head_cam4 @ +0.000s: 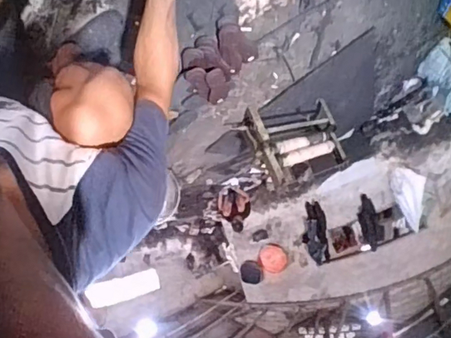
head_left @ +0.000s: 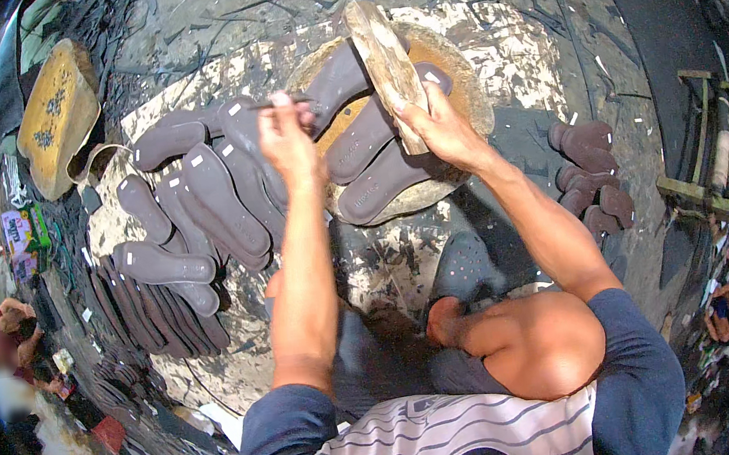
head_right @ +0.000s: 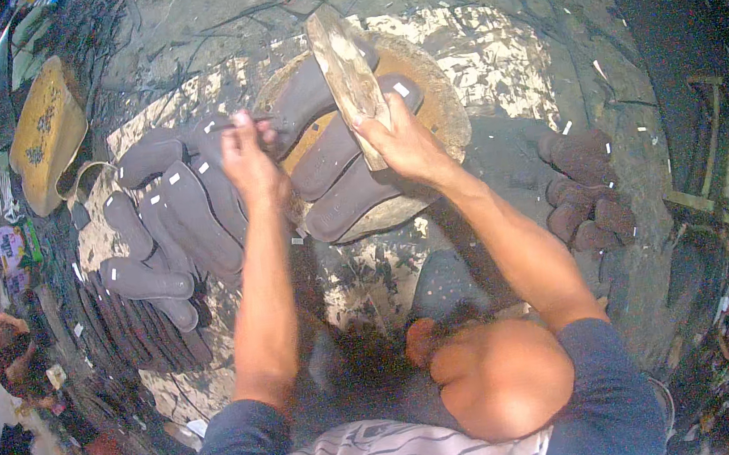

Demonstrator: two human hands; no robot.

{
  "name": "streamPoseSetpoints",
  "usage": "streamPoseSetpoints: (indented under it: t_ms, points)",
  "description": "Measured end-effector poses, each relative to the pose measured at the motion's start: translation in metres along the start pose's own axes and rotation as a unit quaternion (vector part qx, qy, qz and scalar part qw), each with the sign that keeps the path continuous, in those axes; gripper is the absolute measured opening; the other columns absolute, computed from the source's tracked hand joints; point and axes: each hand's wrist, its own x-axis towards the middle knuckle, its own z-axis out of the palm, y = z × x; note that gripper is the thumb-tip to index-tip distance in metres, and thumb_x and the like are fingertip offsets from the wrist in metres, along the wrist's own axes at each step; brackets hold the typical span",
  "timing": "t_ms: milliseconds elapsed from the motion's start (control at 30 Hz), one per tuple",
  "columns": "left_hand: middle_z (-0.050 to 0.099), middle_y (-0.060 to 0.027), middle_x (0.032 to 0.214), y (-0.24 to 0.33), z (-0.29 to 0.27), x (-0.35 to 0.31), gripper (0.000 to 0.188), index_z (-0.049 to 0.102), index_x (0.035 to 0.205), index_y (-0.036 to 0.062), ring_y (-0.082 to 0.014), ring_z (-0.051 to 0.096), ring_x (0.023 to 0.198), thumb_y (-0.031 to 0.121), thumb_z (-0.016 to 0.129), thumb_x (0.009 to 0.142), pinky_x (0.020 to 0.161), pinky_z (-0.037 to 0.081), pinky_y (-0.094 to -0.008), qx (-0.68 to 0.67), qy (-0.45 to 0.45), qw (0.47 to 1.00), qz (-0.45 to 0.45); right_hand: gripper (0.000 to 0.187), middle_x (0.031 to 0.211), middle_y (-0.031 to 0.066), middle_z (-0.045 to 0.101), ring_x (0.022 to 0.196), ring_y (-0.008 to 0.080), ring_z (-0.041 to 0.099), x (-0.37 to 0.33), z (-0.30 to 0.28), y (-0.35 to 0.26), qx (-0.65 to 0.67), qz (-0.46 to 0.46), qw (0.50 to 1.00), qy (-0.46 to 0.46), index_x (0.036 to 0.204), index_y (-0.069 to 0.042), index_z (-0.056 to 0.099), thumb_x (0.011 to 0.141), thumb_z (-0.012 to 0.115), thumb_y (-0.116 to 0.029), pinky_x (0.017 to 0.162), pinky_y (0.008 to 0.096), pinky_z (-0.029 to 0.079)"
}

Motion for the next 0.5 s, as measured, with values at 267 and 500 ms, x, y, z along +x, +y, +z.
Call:
streamPoseSetpoints:
  t_ms: [267,500]
  points:
    - [0.074,-0.0094,0.093,-0.007,-0.018,0.041,0.032,0.068,0.114,-0.0012,-0.0128,0.072,0.083,0.028,0.058,0.108,0.074,0.058,-0.0262,0.248,-0.096,0.96,0.085,0.039,0.094,0.0045,0.061,0.076,0.0129,0.064,0.0,-0.008,-0.015,0.143,0.099,0.974,-0.148,0.126,-0.006,0.049,0.106,0.059,-0.038,0.065,0.0305,0.058]
    - [0.075,-0.007,0.088,-0.005,-0.011,0.031,0.026,0.071,0.109,0.0013,-0.0101,0.072,0.08,0.026,0.061,0.106,0.07,0.057,-0.0258,0.267,-0.09,0.95,0.133,0.041,0.095,0.0054,0.063,0.078,0.0128,0.064,-0.004,-0.015,-0.024,0.124,0.09,0.98,-0.125,0.127,-0.002,0.053,0.105,0.059,-0.036,0.063,0.0309,0.054]
